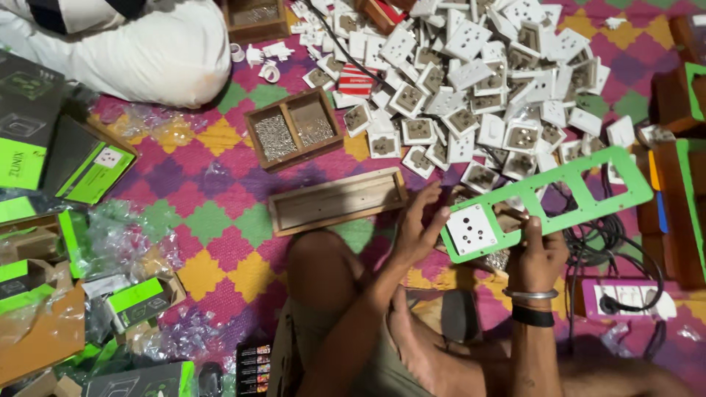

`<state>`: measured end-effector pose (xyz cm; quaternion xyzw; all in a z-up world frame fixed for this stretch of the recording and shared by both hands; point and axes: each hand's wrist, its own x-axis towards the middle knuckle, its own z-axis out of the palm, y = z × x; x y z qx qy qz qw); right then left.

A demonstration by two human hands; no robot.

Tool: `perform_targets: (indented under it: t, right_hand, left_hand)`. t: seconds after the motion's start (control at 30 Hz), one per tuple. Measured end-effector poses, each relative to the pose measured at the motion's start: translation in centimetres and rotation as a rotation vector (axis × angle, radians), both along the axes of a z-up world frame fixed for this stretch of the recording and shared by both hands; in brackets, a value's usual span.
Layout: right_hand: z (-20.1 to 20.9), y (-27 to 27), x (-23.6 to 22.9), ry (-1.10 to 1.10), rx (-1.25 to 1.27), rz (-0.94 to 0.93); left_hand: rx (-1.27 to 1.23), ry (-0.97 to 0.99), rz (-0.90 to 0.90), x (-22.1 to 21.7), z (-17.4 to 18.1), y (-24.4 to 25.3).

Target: The person sits on a colorful mat and assembles electrical socket components into a green plastic frame. They insert white socket modules, secure them with screws from a wooden box, and handle multiple completed units scattered on the floor.

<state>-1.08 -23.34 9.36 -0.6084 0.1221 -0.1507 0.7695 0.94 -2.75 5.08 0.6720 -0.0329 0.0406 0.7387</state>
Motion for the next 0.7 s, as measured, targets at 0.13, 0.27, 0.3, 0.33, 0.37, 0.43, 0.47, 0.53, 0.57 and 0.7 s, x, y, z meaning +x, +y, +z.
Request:
perform_targets:
  t: [0.13, 0.27, 0.3, 0.33, 0.37, 0.43, 0.47, 0.53, 0.57, 0.7]
  right_hand:
    - [0.6, 0.4, -0.8, 0.055, -0.258, 0.019]
    - [-0.1, 1.7, -1.4, 0.060, -0.311, 0.025]
    - [-0.3, 2.0, -1.4, 0.055, -0.310, 0.027]
    - [-0.5, 2.0, -1.4, 0.051, -0.313, 0.027]
    - [-0.6, 2.1, -1.4, 0.048, -0.316, 0.027]
    - [-0.8, 1.9, -1.3, 0.068, -0.299, 0.043]
    - [-0.9, 1.8, -1.3, 0.079, -0.290, 0.049]
    - [-0.8, 1.5, -0.9, 0.063, -0.137, 0.078]
    - [-0.8, 1.4, -0.2, 0.047, -0.061, 0.095]
    - [-1.1, 0.1, -0.9, 0.096, -0.045, 0.070]
  left_hand:
    - [0.031, -0.048, -0.109, 1.3, -1.4, -0.3]
    - [-0.182, 0.075, -0.205, 1.3, -3.1, -0.6]
    - [-0.115, 0.071, -0.192, 1.2, -3.4, -0.4]
    - [-0.053, 0.067, -0.181, 1.0, -3.6, -0.3]
    - [0.009, 0.062, -0.171, 0.9, -3.8, -0.3]
    - [0.095, 0.013, -0.119, 0.4, -3.7, -0.1]
    - [0.139, -0.012, -0.095, 0.4, -3.5, 0.0]
    - [-0.120, 0.093, -0.227, 0.7, -2.2, 0.4]
    - [-0.249, 0.137, -0.290, 1.4, -1.3, 0.7]
    - [0.240, -0.192, -0.248, 0.0, 2.7, 2.3]
